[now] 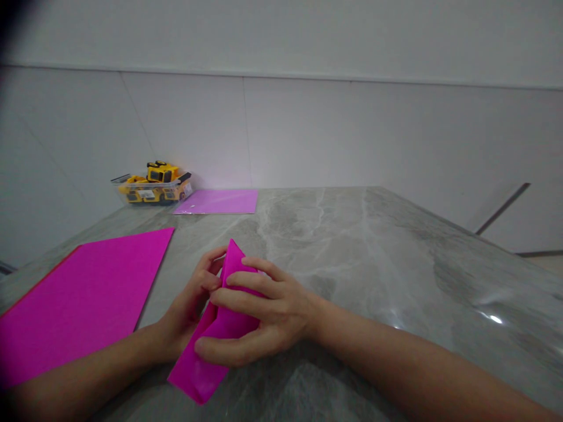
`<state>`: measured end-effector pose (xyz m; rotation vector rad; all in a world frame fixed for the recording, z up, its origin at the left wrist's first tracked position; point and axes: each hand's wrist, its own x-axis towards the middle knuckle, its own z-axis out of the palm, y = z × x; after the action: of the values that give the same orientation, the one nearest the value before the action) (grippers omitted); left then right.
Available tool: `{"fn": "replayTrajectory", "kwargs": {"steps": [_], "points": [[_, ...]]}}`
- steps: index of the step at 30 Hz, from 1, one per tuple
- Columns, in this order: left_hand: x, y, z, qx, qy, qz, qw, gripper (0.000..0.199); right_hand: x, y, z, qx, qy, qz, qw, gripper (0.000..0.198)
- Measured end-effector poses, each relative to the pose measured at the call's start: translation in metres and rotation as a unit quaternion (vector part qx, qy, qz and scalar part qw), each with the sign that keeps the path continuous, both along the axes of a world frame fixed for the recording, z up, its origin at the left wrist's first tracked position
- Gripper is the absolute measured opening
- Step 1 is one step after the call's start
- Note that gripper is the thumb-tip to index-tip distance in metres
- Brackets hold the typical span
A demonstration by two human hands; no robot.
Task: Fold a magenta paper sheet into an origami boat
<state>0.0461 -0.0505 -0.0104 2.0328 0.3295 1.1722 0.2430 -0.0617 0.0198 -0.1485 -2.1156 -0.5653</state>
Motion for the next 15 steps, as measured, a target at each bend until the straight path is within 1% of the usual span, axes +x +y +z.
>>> {"fn": "replayTrajectory", "kwargs": {"steps": [3, 5, 8, 11, 15], "points": [[-0.005, -0.003, 0.008, 0.001, 0.04, -0.037, 0.999, 0.031, 0.002, 0.0, 0.0, -0.004, 0.013, 0.0, 1.0, 0.013], [-0.007, -0.003, 0.012, -0.028, 0.047, -0.052, 0.997, 0.028, 0.003, 0.0, -0.001, -0.015, 0.022, 0.0, 1.0, 0.013], [-0.007, -0.002, 0.014, -0.085, 0.027, -0.071, 0.993, 0.023, 0.006, 0.003, -0.001, -0.033, 0.019, 0.008, 0.999, 0.017], [-0.006, 0.001, 0.013, -0.134, -0.009, -0.083, 0.987, 0.018, 0.01, 0.006, 0.0, -0.037, 0.012, 0.0, 0.999, 0.019], [-0.004, 0.003, 0.012, -0.145, -0.026, -0.082, 0.986, 0.022, 0.014, 0.008, 0.001, -0.056, 0.002, -0.007, 0.998, 0.02]]}}
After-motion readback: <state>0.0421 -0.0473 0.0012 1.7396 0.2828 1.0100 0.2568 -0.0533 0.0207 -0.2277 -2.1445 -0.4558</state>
